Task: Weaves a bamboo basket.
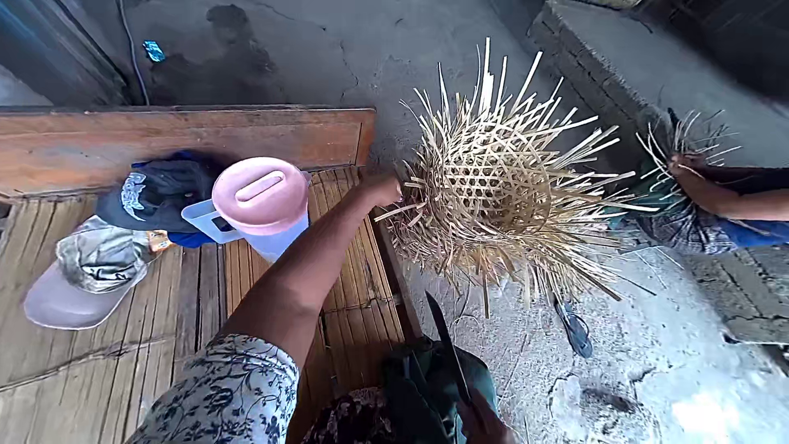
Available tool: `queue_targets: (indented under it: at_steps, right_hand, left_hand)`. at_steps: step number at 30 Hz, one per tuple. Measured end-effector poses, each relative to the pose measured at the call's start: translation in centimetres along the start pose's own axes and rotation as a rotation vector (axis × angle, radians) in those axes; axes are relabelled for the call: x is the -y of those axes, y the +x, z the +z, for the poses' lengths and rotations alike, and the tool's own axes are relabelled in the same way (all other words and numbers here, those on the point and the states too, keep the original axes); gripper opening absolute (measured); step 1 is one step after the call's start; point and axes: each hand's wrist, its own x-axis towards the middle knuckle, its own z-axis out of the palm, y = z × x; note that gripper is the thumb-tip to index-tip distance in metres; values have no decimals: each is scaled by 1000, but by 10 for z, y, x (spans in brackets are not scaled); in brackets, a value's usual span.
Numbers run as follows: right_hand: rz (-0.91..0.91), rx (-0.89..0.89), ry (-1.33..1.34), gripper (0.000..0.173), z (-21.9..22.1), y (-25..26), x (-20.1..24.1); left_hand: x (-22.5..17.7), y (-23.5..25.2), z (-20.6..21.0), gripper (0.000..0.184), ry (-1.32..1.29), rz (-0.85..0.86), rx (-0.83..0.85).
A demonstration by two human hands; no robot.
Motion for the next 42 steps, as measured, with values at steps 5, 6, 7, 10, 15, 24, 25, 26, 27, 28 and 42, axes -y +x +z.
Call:
queue_targets:
  at_steps: [5,6,7,10,15,24,25,26,27,28,42]
  right_hand:
    - [-71,-72,-59,46,17,83,59]
    - [-66,-78,-86,46,19,94,68]
    - [-66,-86,-116,46,20,103,77]
    - [-75,-95,-219,46,19,120,101]
    - [-61,-127,-303,48,22,137,123]
    - [-74,-195,-337,49,20,170,140]
    - [-71,-192,-335,49,17,175,143]
    - [-60,-179,-340,49,15,179,145]
    - [-48,-163,-352,49,13,183,147]
    - [-40,-148,-363,49,11,187,149]
    - [13,-91,-307,47,14,203,160]
  left_hand:
    - [-17,46,26,39,31,-84,92]
    - [-15,51,32,40,-23,-105,85]
    - [-10,57,39,41,-91,-128,69]
    - [5,67,51,37,-275,-170,54]
    - [13,57,60,39,-516,-218,129]
    - [9,57,94,36,-444,-175,-40]
    - [9,59,98,36,-445,-169,-91]
    - [9,60,101,35,-425,-177,-129]
    - [8,61,102,35,-393,-192,-145]
    - [5,61,101,35,-354,-201,-144]
    - [-8,63,87,41,179,36,-130]
